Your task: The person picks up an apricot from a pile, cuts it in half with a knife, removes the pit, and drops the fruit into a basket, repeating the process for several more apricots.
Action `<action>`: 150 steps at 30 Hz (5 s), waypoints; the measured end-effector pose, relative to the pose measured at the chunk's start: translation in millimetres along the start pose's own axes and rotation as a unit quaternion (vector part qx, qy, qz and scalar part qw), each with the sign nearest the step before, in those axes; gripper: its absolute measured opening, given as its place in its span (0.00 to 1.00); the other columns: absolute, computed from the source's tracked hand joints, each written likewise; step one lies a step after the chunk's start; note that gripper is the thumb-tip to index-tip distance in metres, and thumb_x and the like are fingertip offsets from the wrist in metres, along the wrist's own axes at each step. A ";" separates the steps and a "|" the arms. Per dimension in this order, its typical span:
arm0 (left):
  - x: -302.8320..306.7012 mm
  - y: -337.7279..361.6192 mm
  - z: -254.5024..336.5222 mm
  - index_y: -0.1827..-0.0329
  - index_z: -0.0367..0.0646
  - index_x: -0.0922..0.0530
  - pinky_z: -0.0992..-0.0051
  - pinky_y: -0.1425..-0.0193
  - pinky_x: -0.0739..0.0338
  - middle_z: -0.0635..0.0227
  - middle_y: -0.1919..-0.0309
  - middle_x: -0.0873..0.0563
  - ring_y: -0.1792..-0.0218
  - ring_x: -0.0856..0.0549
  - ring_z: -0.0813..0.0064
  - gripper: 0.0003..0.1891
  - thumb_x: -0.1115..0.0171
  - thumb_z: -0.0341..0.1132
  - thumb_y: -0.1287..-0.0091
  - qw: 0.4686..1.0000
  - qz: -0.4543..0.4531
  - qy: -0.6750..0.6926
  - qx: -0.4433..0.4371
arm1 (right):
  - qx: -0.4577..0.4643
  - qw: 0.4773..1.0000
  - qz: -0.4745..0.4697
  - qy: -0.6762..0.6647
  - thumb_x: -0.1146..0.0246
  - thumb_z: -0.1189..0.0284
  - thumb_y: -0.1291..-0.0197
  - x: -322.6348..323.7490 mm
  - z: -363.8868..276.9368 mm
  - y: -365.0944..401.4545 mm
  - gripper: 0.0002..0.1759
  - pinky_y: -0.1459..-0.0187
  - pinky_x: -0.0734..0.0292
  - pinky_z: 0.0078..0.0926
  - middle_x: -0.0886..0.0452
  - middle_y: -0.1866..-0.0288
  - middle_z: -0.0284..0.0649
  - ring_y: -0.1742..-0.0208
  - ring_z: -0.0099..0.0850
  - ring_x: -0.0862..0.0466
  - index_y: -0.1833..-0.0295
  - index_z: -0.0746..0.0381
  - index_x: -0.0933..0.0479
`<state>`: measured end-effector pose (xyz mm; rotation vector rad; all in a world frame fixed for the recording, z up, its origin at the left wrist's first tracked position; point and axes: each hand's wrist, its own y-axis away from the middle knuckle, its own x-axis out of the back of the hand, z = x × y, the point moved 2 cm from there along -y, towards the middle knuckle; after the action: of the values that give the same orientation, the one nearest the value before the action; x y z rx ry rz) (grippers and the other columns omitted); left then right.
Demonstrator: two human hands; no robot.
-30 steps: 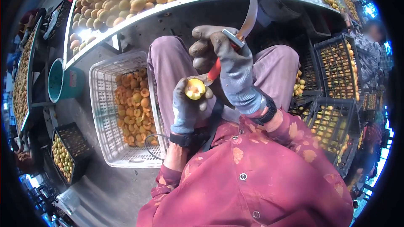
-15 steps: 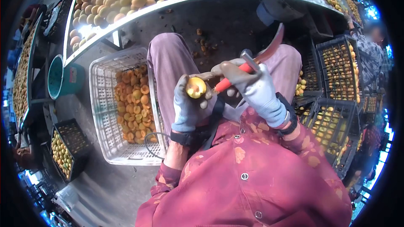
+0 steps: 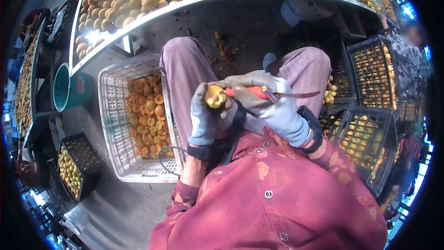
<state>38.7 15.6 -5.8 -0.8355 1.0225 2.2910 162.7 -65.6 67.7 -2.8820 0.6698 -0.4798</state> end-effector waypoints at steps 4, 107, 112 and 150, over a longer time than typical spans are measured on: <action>3.0 0.0 -1.0 0.58 0.41 0.23 0.84 0.83 0.37 0.65 0.78 0.20 0.87 0.30 0.81 0.23 0.53 0.54 0.25 0.999 0.022 -0.041 -0.012 | 0.013 0.998 -0.028 0.053 0.26 0.73 0.47 -3.5 -6.4 2.6 0.18 0.55 0.21 0.27 0.15 0.58 0.41 0.59 0.32 0.15 0.50 0.63 0.17; 3.6 8.4 28.3 0.71 0.49 0.27 0.84 0.84 0.43 0.79 0.86 0.32 0.89 0.37 0.84 0.26 0.54 0.61 0.26 0.996 -0.050 0.000 -0.079 | -0.327 0.859 0.001 -0.393 0.35 0.63 0.34 -38.3 37.2 -0.1 0.14 0.80 0.41 0.12 0.21 0.68 0.29 0.78 0.12 0.31 0.51 0.62 0.23; 60.2 17.2 89.4 0.43 0.38 0.25 0.77 0.66 0.32 0.72 0.69 0.25 0.75 0.30 0.80 0.31 0.50 0.60 0.28 0.923 -0.035 0.350 -0.157 | -0.301 0.878 -0.010 -0.371 0.34 0.63 0.35 -29.2 26.3 -8.9 0.16 0.80 0.42 0.12 0.19 0.66 0.31 0.81 0.12 0.34 0.49 0.63 0.22; 6.0 21.7 18.0 0.34 0.36 0.28 0.84 0.58 0.24 0.66 0.51 0.17 0.60 0.18 0.85 0.23 0.38 0.30 0.31 0.950 -0.053 -0.292 -0.093 | -0.276 0.932 -0.067 -0.227 0.37 0.65 0.33 -22.8 26.2 -15.7 0.23 0.69 0.26 0.13 0.17 0.61 0.34 0.69 0.15 0.21 0.37 0.66 0.28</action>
<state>14.7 17.7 10.0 -0.2282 0.4912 2.3449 158.4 -39.6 40.1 -3.3774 0.5981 0.4386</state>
